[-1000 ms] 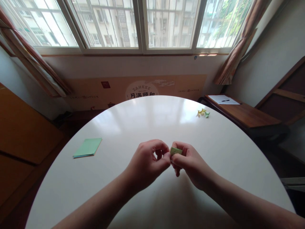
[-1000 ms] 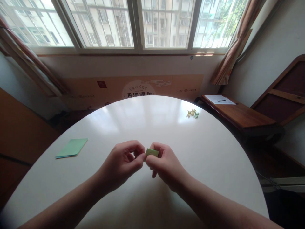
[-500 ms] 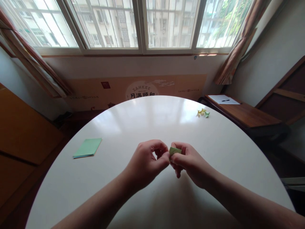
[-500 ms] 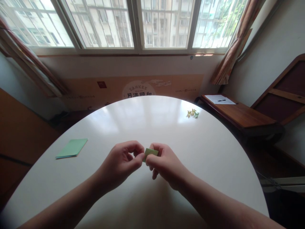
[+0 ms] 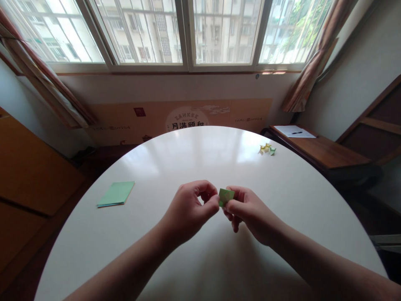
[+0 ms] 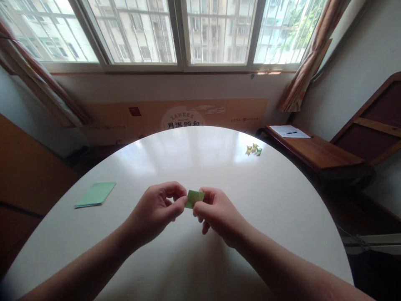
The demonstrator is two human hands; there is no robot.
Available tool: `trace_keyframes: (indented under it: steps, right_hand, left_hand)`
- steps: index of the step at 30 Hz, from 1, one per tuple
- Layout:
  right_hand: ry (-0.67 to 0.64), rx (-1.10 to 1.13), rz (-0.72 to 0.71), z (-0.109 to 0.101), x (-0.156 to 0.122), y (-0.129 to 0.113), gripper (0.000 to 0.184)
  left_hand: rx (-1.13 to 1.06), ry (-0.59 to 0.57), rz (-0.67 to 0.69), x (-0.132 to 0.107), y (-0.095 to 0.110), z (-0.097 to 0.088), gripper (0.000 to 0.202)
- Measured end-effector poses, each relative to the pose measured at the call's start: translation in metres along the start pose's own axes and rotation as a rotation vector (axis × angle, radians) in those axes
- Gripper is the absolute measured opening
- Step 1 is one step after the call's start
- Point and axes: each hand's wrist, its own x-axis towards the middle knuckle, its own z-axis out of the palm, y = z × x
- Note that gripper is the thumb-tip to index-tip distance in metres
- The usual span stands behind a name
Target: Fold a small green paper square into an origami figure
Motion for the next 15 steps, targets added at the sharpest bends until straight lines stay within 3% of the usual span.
trace_keyframes:
  steps: [15]
  right_hand:
    - [0.0, 0.076, -0.029, -0.0041, -0.003, -0.0028, 0.007]
  left_hand:
    - [-0.075, 0.077, -0.05, 0.0036, -0.0003, -0.0052, 0.012]
